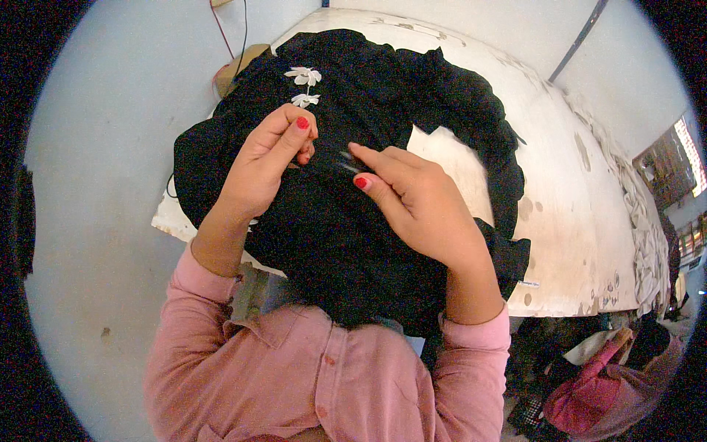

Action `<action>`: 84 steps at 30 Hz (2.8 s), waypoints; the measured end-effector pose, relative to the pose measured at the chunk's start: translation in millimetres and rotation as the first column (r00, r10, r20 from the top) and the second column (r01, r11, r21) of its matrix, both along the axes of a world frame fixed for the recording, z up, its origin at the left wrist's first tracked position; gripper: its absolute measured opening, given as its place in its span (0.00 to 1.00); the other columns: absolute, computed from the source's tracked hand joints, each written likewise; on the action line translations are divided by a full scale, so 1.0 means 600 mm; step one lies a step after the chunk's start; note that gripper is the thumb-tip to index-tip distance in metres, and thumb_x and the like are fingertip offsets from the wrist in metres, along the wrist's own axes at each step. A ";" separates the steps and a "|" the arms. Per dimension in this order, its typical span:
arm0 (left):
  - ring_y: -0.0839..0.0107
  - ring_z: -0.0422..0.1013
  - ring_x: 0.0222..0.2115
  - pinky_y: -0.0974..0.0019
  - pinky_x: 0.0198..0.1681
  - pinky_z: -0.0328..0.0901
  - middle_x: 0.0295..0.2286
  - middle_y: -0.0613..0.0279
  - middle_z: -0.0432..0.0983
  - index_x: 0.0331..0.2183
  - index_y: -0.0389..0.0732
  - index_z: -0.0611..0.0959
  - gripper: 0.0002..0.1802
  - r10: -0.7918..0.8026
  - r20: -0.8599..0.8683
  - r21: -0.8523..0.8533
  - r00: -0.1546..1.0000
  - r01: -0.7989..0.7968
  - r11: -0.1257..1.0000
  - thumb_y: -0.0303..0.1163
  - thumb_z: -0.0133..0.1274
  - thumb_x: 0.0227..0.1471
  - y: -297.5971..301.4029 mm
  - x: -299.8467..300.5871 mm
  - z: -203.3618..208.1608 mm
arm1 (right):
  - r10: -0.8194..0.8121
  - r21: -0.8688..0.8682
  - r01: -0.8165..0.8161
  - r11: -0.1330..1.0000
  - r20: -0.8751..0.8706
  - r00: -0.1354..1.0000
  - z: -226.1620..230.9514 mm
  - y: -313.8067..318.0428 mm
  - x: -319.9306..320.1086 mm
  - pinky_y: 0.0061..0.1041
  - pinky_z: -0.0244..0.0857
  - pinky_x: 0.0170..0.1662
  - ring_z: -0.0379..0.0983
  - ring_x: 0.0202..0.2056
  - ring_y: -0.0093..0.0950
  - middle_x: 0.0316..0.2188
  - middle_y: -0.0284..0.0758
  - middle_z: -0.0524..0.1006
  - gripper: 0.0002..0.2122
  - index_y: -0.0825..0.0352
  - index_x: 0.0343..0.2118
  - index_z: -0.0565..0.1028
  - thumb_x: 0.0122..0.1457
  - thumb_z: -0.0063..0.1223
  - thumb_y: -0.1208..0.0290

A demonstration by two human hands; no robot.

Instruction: The person uses small scissors to trim loose threads and edges from a black garment with white floral embroidery. They repeatedly lift, turn, and reposition the fabric to access different areas, cutting small sections along the seams and edges throughout the clip.

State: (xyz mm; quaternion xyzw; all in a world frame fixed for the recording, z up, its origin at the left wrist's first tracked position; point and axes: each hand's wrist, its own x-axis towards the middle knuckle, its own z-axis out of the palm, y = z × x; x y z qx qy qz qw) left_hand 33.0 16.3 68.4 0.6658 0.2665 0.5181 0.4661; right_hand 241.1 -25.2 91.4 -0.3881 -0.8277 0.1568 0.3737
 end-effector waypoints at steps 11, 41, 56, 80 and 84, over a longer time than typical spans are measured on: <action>0.83 0.59 0.26 0.78 0.31 0.58 0.26 0.73 0.64 0.32 0.42 0.73 0.12 -0.014 -0.029 0.012 0.999 0.015 1.000 0.39 0.41 0.62 0.003 0.001 0.004 | 0.141 0.067 -0.157 0.985 0.203 0.969 0.029 0.019 -0.024 0.27 0.63 0.27 0.72 0.24 0.33 0.25 0.40 0.76 0.12 0.68 0.40 0.77 0.51 0.55 0.74; 0.85 0.64 0.22 0.78 0.29 0.66 0.22 0.72 0.67 0.32 0.41 0.75 0.13 0.064 0.067 -0.092 0.996 -0.058 0.994 0.41 0.45 0.60 0.021 -0.016 0.006 | 0.111 -0.163 -0.127 0.978 -0.105 0.988 -0.038 0.047 -0.007 0.20 0.62 0.33 0.69 0.27 0.20 0.25 0.30 0.75 0.11 0.69 0.38 0.76 0.54 0.58 0.71; 0.82 0.65 0.26 0.76 0.31 0.63 0.24 0.70 0.70 0.31 0.37 0.77 0.13 0.078 0.053 0.056 0.995 -0.081 0.995 0.37 0.47 0.59 0.025 -0.011 0.006 | 0.083 0.133 -0.124 0.983 0.277 0.957 0.043 0.047 -0.055 0.28 0.65 0.27 0.72 0.22 0.35 0.25 0.41 0.76 0.11 0.66 0.39 0.78 0.52 0.56 0.72; 0.76 0.73 0.37 0.73 0.38 0.69 0.38 0.59 0.77 0.46 0.39 0.76 0.14 0.420 -0.050 0.122 0.906 -0.412 0.903 0.30 0.46 0.58 0.073 -0.086 -0.028 | 0.209 -0.515 -0.255 0.819 -0.147 0.967 -0.053 0.025 -0.021 0.19 0.63 0.46 0.71 0.41 0.21 0.37 0.32 0.76 0.29 0.68 0.50 0.68 0.43 0.69 0.72; 0.70 0.70 0.45 0.64 0.47 0.65 0.45 0.60 0.73 0.50 0.40 0.72 0.27 -0.164 -0.265 -0.109 0.950 0.140 0.984 0.31 0.58 0.47 -0.005 -0.114 -0.021 | 0.308 -0.381 -0.347 0.857 -0.159 0.938 -0.069 -0.013 -0.005 0.22 0.63 0.45 0.71 0.41 0.22 0.37 0.32 0.76 0.32 0.69 0.48 0.68 0.38 0.72 0.69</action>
